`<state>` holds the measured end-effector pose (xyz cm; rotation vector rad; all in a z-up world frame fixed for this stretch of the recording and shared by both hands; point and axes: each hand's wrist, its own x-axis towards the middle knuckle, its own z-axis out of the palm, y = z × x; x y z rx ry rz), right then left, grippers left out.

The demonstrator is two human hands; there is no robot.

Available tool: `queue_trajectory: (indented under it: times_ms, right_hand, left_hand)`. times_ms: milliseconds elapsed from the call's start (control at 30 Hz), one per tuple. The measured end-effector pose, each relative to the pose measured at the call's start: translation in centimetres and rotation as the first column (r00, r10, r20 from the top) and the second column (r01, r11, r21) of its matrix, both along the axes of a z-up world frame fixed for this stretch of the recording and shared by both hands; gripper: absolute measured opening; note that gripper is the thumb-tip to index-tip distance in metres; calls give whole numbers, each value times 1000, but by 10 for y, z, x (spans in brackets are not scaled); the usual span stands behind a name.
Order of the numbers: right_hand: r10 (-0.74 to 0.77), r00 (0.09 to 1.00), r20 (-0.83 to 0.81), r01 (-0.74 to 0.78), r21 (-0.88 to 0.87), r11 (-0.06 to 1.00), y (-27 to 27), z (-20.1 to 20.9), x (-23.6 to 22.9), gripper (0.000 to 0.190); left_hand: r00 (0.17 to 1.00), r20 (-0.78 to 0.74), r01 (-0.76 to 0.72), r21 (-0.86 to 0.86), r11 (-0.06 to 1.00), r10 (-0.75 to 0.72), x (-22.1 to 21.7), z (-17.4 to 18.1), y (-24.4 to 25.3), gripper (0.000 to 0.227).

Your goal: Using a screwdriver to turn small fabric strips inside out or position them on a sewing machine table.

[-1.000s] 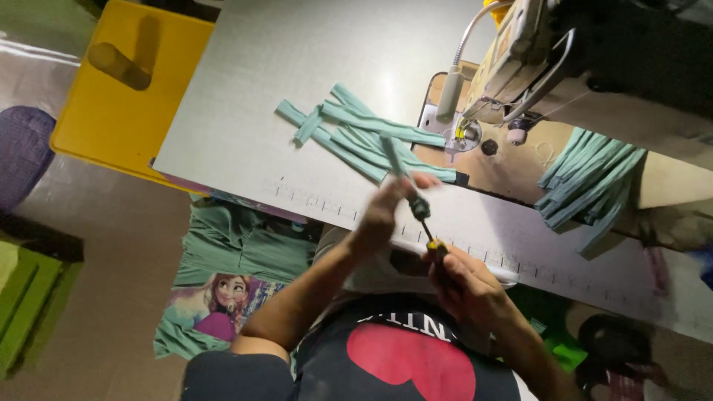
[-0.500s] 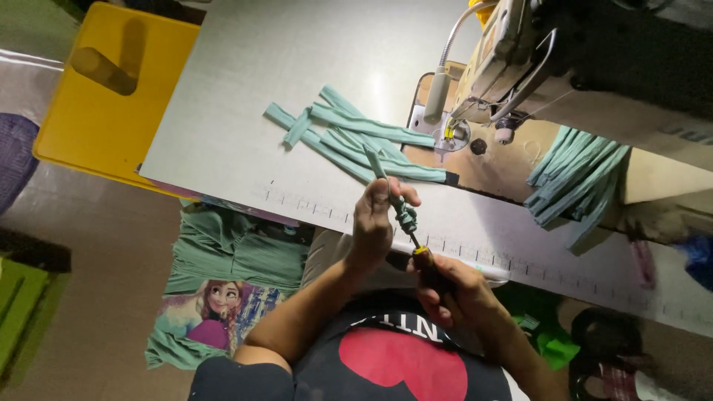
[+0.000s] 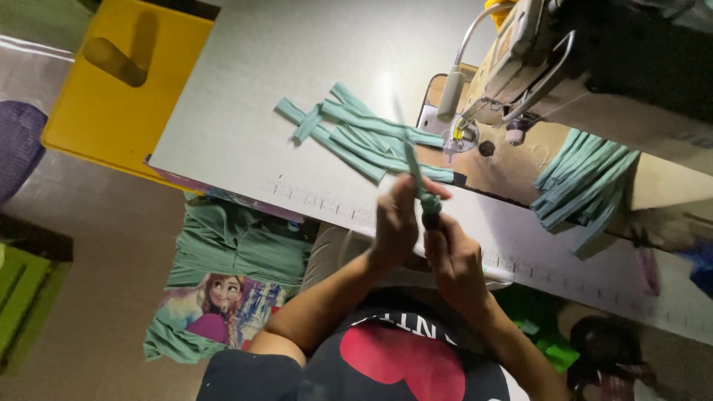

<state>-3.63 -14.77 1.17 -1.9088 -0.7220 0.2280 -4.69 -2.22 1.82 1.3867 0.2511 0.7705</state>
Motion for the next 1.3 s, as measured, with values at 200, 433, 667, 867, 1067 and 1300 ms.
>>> queue_trajectory:
  times_ms: [200, 433, 667, 867, 1067, 1300]
  right_hand:
    - [147, 981, -129, -131, 122, 984, 0, 7, 9, 24]
    - [169, 982, -89, -166, 40, 985, -7, -6, 5, 25]
    - [133, 972, -193, -116, 95, 989, -50, -17, 4, 29]
    - [-321, 936, 143, 307, 111, 945, -22, 13, -2, 35]
    - [-104, 991, -88, 136, 644, 753, -89, 7, 24, 13]
    - [-417, 883, -215, 448, 650, 614, -151, 65, 15, 51]
  left_hand:
    - [995, 78, -81, 182, 980, 68, -4, 19, 15, 32]
    - [964, 210, 239, -412, 879, -164, -1, 13, 38, 27]
    - [974, 143, 222, -429, 876, -177, -16, -22, 90, 38]
    - [808, -431, 584, 498, 642, -401, -38, 25, -3, 68]
    - [532, -612, 846, 382, 371, -585, -41, 6, 38, 27]
    - [422, -695, 901, 253, 351, -582, -36, 16, 58, 33]
